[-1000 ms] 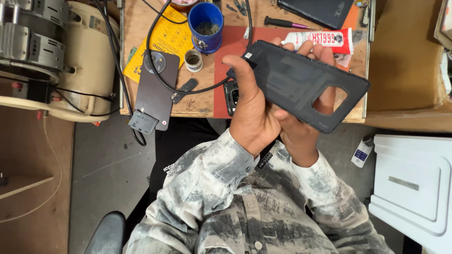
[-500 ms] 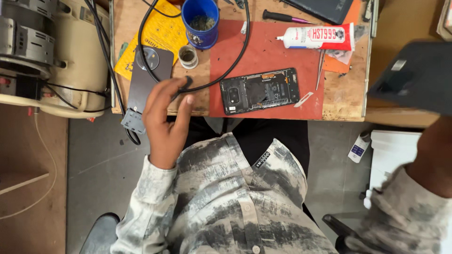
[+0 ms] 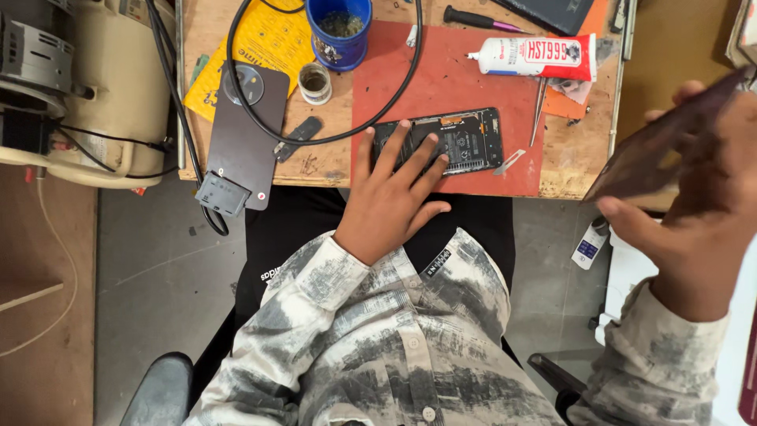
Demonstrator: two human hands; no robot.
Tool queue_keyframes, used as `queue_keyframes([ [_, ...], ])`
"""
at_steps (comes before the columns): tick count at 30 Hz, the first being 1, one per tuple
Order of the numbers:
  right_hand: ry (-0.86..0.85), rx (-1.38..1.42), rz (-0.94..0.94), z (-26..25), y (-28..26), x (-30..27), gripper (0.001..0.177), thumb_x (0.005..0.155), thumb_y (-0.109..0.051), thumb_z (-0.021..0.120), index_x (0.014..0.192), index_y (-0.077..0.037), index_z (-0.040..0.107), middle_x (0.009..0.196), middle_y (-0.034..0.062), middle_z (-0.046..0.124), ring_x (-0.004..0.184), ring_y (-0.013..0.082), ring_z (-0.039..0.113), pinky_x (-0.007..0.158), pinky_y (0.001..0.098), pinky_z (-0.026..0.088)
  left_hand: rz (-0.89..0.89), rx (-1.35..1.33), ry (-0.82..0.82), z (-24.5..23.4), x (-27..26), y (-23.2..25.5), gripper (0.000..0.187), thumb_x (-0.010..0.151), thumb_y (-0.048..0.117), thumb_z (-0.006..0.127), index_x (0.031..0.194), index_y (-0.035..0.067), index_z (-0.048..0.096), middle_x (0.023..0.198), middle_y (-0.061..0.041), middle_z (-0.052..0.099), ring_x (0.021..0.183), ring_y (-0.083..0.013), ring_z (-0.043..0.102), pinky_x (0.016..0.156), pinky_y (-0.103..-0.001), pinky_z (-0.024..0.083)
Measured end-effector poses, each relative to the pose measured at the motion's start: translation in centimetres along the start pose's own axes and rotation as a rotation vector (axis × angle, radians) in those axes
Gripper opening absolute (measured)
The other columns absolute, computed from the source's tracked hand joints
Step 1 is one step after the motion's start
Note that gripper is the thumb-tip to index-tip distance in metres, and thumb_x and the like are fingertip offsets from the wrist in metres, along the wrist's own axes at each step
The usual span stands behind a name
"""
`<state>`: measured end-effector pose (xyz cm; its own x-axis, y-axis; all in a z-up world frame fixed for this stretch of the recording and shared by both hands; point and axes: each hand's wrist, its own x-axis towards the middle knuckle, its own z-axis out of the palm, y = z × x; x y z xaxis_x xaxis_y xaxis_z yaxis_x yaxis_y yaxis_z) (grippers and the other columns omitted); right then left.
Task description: The person applies adhesive to the back cover of a smartphone and then aligns it with the phone's internal chassis. They press the cover into place, wipe away excess adhesive with a cloth, and inspect the edges to ensure a proper seal.
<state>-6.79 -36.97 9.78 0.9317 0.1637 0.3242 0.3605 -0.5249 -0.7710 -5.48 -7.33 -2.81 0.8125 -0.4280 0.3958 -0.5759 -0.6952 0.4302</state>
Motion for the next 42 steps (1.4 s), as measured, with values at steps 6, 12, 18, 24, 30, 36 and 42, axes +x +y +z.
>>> queue_keyframes([
  [6,-0.193,-0.411,-0.100,1.0,-0.2,3.9,0.082,0.080,-0.019,0.093,0.151,-0.003,0.055,0.135,0.0135,0.055,0.123,0.0220,0.059,0.107,0.0343,0.051,-0.012,0.003,0.010,0.1,-0.4,0.1,0.061,0.091,0.054,0.068,0.135,0.012,0.065,0.152,-0.010,0.049,0.147,-0.0410,0.032,0.118,-0.071,0.016],
  [12,-0.401,-0.501,-0.349,5.0,-0.2,7.1,0.082,0.067,-0.024,0.093,0.138,-0.003,0.059,0.135,0.0161,0.059,0.127,0.0362,0.055,0.106,0.0453,0.045,-0.113,-0.073,0.283,-1.1,-3.7,-2.0,0.052,0.102,0.036,0.072,0.140,0.002,0.061,0.145,-0.012,0.058,0.142,-0.0405,0.044,0.121,-0.061,0.029],
  [18,-0.611,-0.568,-0.361,9.9,0.2,8.9,0.078,0.065,-0.032,0.089,0.133,-0.005,0.062,0.133,0.0128,0.061,0.129,0.0351,0.052,0.109,0.0484,0.038,-0.301,-0.127,0.418,-0.7,-6.7,-3.4,0.043,0.104,0.023,0.068,0.137,-0.002,0.059,0.137,-0.017,0.061,0.138,-0.0407,0.049,0.121,-0.056,0.038],
  [24,-0.695,-0.559,-0.339,12.2,-0.8,9.4,0.077,0.066,-0.033,0.088,0.133,-0.005,0.063,0.132,0.0108,0.062,0.122,0.0340,0.054,0.107,0.0462,0.039,-0.190,-0.069,0.372,-0.5,-6.7,-2.9,0.048,0.097,0.028,0.073,0.134,-0.002,0.061,0.136,-0.015,0.061,0.136,-0.0378,0.049,0.120,-0.060,0.032],
  [30,-0.704,-0.569,-0.327,13.4,-0.8,9.4,0.079,0.063,-0.034,0.089,0.132,-0.005,0.063,0.132,0.0090,0.063,0.120,0.0310,0.056,0.104,0.0458,0.040,-0.196,-0.105,0.370,-0.4,-6.7,-3.2,0.046,0.098,0.027,0.073,0.133,-0.001,0.062,0.136,-0.014,0.061,0.138,-0.0362,0.048,0.122,-0.059,0.033],
  [36,-0.716,-0.611,-0.315,13.7,-0.6,9.3,0.081,0.060,-0.034,0.090,0.131,-0.006,0.064,0.131,0.0079,0.063,0.119,0.0307,0.057,0.102,0.0460,0.041,-0.204,-0.107,0.374,-0.2,-6.7,-3.2,0.046,0.098,0.026,0.073,0.133,-0.001,0.062,0.135,-0.013,0.061,0.138,-0.0356,0.048,0.121,-0.058,0.034],
  [42,-0.715,-0.626,-0.322,13.8,-0.3,9.2,0.082,0.059,-0.034,0.091,0.131,-0.005,0.064,0.129,0.0076,0.064,0.117,0.0307,0.057,0.102,0.0459,0.042,-0.211,-0.116,0.367,-0.3,-6.6,-3.2,0.045,0.098,0.026,0.073,0.133,-0.001,0.062,0.136,-0.013,0.062,0.137,-0.0349,0.049,0.121,-0.058,0.033],
])
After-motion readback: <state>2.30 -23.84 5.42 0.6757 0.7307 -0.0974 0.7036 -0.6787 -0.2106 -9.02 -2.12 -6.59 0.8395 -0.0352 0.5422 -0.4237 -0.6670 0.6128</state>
